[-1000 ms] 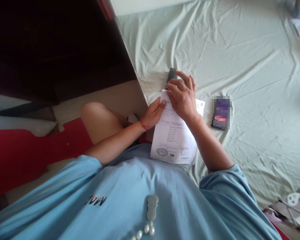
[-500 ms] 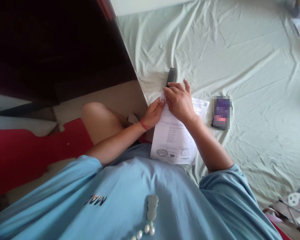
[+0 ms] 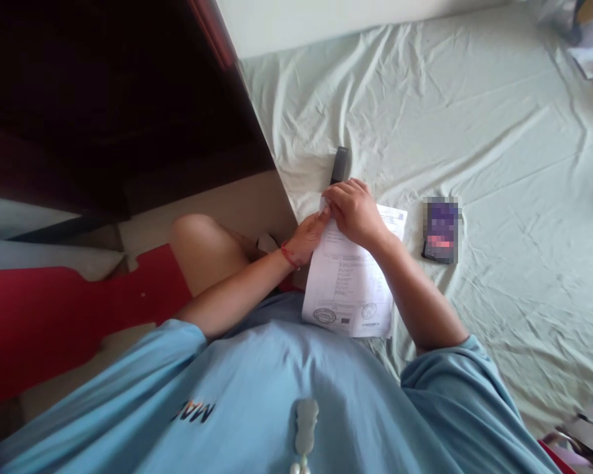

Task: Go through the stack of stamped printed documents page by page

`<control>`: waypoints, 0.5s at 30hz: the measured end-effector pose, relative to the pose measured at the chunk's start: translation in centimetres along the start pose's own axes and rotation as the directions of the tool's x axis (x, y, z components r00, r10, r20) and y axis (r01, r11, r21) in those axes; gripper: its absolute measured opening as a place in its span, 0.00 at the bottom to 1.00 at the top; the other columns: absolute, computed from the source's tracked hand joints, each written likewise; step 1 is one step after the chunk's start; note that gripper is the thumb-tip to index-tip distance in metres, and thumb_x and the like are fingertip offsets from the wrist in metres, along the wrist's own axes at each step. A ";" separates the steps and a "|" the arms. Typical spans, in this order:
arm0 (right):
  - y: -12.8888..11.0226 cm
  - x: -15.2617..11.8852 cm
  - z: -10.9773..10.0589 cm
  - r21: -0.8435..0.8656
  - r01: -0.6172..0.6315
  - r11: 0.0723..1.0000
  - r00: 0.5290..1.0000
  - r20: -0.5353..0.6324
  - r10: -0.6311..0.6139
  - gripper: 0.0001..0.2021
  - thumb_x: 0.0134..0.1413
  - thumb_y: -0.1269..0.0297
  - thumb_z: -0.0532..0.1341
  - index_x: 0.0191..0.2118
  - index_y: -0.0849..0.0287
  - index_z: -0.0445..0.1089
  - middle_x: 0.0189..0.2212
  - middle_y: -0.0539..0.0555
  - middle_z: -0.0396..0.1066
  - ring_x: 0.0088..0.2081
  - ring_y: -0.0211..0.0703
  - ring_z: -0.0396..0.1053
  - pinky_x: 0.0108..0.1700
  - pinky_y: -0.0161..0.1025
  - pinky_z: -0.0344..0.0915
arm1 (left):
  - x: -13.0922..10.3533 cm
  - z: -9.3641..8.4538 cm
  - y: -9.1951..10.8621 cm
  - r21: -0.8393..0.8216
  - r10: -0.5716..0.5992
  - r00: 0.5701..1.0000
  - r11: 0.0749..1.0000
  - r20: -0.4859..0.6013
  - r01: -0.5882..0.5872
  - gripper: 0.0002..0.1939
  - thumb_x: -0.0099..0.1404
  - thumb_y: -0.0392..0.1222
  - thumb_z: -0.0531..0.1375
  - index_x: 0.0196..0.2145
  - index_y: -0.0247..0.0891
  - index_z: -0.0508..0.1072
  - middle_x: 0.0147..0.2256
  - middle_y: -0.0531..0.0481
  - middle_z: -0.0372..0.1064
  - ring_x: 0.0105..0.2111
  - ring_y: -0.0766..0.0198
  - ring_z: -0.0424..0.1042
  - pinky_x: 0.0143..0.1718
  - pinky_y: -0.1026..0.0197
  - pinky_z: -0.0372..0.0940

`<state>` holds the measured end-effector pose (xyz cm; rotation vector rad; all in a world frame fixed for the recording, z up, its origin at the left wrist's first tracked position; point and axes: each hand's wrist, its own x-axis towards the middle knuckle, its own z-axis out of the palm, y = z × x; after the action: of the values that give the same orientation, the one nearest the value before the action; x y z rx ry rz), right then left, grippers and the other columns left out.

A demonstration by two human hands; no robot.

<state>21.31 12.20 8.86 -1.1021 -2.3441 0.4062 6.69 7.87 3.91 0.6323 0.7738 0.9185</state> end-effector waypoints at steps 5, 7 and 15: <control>0.3 0.0 -0.3 0.056 -0.074 0.996 0.997 0.014 0.074 0.15 0.70 0.64 0.53 0.46 0.57 0.78 0.41 0.60 0.80 0.44 0.54 0.77 0.50 0.50 0.72 | -0.4 -0.4 0.0 -0.034 -0.114 0.988 0.992 0.102 0.118 0.27 0.63 0.63 0.71 0.43 0.36 0.75 0.36 0.47 0.78 0.33 0.62 0.75 0.39 0.57 0.69; 0.4 0.0 -0.3 0.030 -0.086 0.996 0.996 0.023 0.085 0.16 0.70 0.65 0.53 0.47 0.57 0.79 0.40 0.60 0.80 0.43 0.54 0.77 0.49 0.50 0.72 | -0.4 -0.7 -0.1 0.075 -0.125 0.989 0.990 0.075 0.120 0.30 0.62 0.67 0.69 0.40 0.34 0.76 0.33 0.46 0.77 0.31 0.63 0.73 0.35 0.58 0.67; 0.0 0.6 -0.9 -0.210 0.143 0.967 0.985 0.125 -0.119 0.18 0.63 0.75 0.60 0.49 0.46 0.80 0.64 0.53 0.73 0.71 0.57 0.61 0.75 0.67 0.44 | 0.3 -1.9 -0.1 0.353 -0.025 0.995 0.936 0.097 -0.011 0.29 0.70 0.68 0.61 0.29 0.37 0.73 0.26 0.50 0.68 0.26 0.65 0.64 0.26 0.60 0.59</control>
<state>21.48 12.70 9.75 -1.0357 -2.5926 0.1675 5.31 8.38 2.63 0.9836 0.8580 0.7392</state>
